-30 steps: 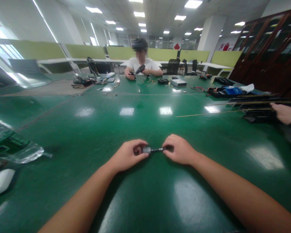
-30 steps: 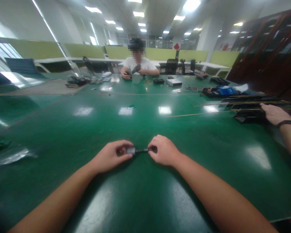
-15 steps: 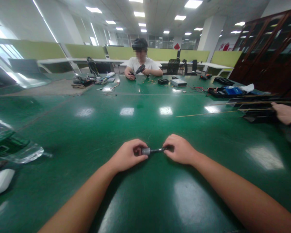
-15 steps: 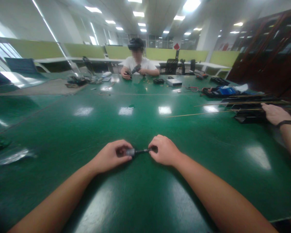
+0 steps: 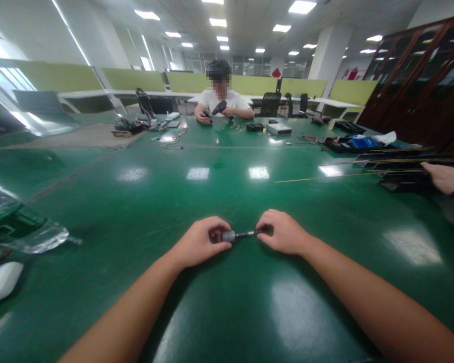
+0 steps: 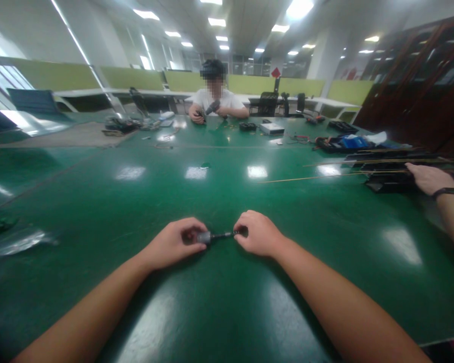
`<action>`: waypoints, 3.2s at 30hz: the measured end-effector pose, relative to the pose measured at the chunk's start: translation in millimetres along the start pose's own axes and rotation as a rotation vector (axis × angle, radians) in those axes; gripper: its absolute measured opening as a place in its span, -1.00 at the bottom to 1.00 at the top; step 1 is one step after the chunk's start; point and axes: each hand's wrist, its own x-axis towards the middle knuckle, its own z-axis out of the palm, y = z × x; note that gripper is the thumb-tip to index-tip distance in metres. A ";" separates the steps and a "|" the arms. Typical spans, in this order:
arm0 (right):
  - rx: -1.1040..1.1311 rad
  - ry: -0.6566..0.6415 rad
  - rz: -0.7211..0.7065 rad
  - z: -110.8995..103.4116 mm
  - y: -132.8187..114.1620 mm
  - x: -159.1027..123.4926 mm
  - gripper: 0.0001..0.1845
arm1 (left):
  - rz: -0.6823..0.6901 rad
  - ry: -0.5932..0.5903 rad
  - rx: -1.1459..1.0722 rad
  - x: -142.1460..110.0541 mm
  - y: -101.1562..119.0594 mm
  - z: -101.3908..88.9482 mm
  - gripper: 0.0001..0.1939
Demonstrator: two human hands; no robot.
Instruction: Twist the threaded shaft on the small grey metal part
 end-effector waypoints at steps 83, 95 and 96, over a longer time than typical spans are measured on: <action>0.051 0.017 -0.098 11.1 -11.4 0.6 -0.94 | -0.034 -0.023 -0.072 0.7 2.6 2.4 -0.75; 0.042 0.013 -0.094 9.8 -11.3 0.0 -0.95 | -0.045 -0.035 -0.052 0.5 3.1 1.2 -0.74; 0.042 0.014 -0.095 9.8 -11.2 0.0 -0.94 | -0.044 -0.034 -0.054 0.5 3.5 1.1 -0.74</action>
